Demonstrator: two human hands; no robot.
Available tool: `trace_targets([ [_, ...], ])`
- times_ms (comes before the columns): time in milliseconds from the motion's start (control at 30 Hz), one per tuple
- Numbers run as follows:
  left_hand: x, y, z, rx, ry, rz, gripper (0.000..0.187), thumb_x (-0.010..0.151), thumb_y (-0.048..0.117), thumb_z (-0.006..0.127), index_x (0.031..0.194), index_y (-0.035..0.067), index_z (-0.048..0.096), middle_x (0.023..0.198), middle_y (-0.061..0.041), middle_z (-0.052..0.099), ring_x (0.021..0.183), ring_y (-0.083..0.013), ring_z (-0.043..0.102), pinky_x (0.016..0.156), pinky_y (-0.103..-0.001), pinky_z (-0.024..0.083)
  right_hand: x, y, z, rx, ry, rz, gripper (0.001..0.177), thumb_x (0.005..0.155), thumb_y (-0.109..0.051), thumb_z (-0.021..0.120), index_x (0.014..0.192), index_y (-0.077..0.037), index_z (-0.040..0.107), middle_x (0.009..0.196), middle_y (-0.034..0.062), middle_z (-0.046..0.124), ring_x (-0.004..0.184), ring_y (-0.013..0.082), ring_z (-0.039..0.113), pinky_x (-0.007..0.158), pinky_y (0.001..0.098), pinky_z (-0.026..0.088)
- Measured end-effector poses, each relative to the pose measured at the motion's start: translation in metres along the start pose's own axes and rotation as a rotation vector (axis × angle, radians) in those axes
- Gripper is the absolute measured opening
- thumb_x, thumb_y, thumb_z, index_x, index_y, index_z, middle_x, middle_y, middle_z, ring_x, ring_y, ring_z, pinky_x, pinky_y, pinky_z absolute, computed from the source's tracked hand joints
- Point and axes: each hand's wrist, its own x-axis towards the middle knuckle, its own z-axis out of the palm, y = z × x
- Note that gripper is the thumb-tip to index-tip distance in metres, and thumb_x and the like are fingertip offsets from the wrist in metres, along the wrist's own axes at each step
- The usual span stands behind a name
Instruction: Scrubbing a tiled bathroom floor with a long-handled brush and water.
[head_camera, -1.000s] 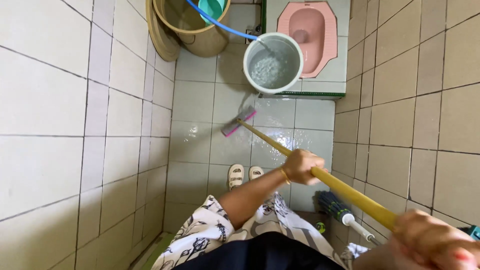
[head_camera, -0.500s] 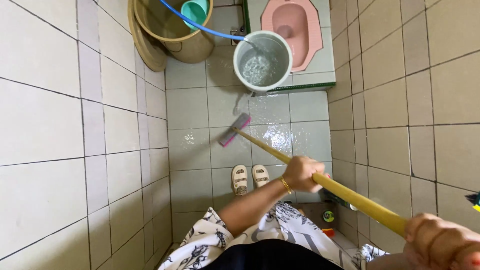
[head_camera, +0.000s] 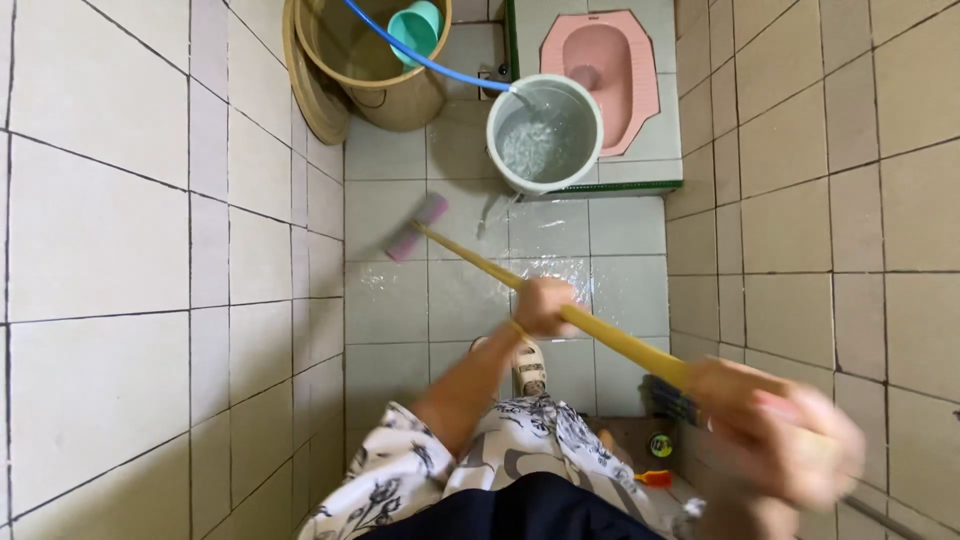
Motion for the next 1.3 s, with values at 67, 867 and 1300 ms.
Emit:
trace_targets([
  [67, 0.018, 0.065, 0.009, -0.209, 0.105, 0.068, 0.042, 0.082, 0.015, 0.060, 0.048, 0.019, 0.036, 0.041, 0.008, 0.033, 0.032, -0.0099, 0.026, 0.028, -0.026, 0.021, 0.001, 0.005, -0.057, -0.438, -0.146, -0.430, 0.029, 0.099, 0.007, 0.076, 0.119, 0.004, 0.054, 0.081, 0.0195, 0.070, 0.055, 0.0255, 0.055, 0.050, 0.0438, 0.045],
  [867, 0.039, 0.046, 0.036, -0.217, -0.195, -0.023, 0.040, 0.082, 0.020, 0.066, 0.051, 0.019, 0.040, 0.043, 0.009, 0.036, 0.034, -0.0085, 0.032, 0.033, -0.024, 0.025, 0.088, 0.003, -0.038, 0.470, -0.566, 0.054, 0.025, 0.092, -0.035, 0.058, 0.073, -0.022, 0.048, 0.053, -0.0091, 0.064, 0.046, 0.0011, 0.066, 0.059, 0.0216, 0.072],
  [1300, 0.066, -0.018, 0.019, 0.077, 0.012, -0.153, 0.024, 0.078, 0.017, 0.061, 0.061, 0.018, 0.045, 0.052, 0.005, 0.047, 0.051, -0.0149, 0.048, 0.064, -0.033, 0.048, 0.074, 0.038, 0.038, 0.807, -0.521, 0.017, 0.022, 0.082, -0.001, 0.054, 0.065, -0.012, 0.047, 0.056, -0.0005, 0.047, 0.051, 0.0163, 0.045, 0.055, 0.0296, 0.046],
])
